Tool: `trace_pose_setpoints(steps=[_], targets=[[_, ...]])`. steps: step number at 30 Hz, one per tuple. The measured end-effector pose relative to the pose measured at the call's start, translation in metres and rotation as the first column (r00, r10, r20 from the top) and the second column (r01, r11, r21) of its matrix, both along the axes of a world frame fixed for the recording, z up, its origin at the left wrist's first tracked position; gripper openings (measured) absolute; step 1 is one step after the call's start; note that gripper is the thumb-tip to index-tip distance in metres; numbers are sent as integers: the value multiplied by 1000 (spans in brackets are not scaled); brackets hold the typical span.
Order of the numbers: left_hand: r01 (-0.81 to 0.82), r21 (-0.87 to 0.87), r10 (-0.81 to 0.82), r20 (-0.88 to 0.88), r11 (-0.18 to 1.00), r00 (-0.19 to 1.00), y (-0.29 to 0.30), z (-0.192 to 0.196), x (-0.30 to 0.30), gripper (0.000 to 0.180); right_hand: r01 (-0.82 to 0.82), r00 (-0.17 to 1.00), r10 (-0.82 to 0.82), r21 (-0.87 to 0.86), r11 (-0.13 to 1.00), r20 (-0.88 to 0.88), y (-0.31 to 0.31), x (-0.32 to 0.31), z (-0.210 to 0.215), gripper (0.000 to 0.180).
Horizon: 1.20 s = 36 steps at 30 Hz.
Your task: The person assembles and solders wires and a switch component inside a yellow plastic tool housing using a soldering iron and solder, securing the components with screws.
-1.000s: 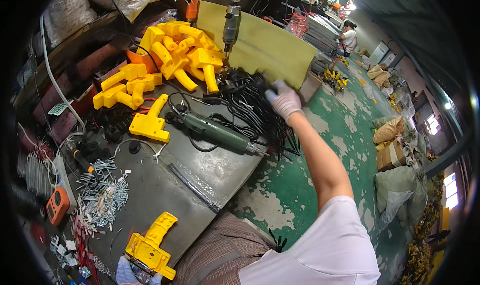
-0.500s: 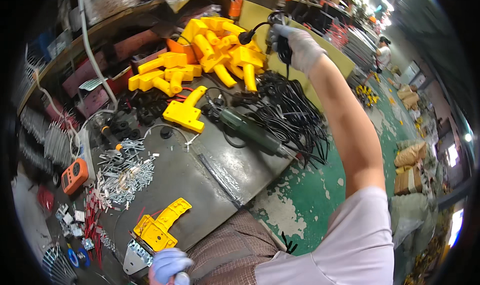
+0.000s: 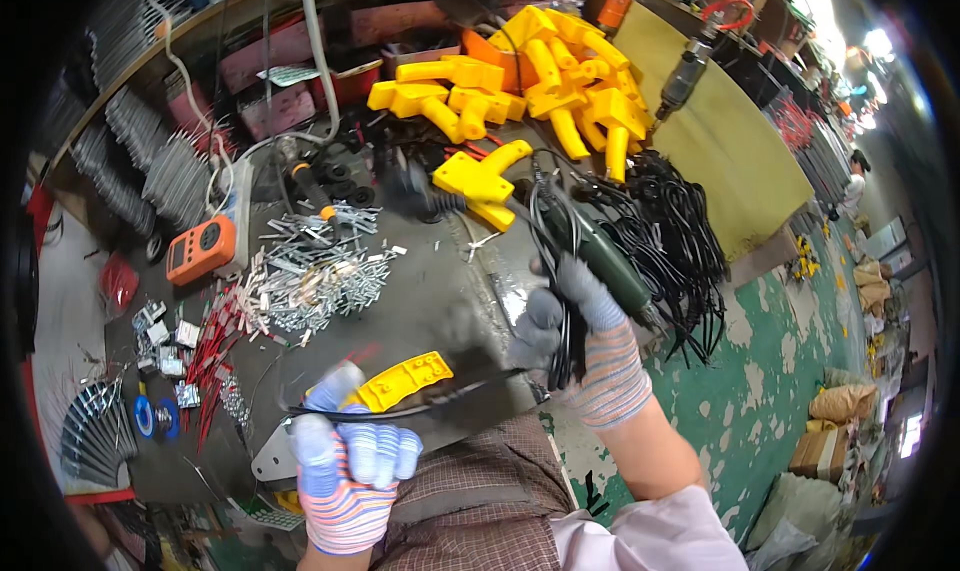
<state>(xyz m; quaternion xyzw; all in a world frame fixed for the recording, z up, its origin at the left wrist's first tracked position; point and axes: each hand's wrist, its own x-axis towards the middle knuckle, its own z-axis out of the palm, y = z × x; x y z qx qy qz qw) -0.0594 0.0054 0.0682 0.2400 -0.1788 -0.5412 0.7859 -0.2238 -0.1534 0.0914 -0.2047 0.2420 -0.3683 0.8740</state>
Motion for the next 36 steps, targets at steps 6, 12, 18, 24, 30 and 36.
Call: trace_pose_setpoints(steps=[6,12,18,24,30,36], targets=[[96,355,-303,589,930,749,12,-17,-1,32,46,793,-95,-96,994,-602,-4,-41,-78,41],[34,372,-358,857,928,370,10,-30,-12,26,-615,300,-695,-689,382,-653,16,-21,-38,37],[-137,327,-310,942,935,132,34,-37,-4,29,-765,634,248,-547,340,-732,61,53,-13,28],[120,427,-303,393,896,868,57,-25,13,35,-759,576,592,-100,643,-564,48,66,-15,33],[-120,350,22,271,929,962,65,-23,45,30,-659,697,634,48,751,-335,51,64,-21,35],[21,500,-38,24,866,999,40,-19,36,27,-813,570,771,-57,580,-285,47,59,-25,30]])
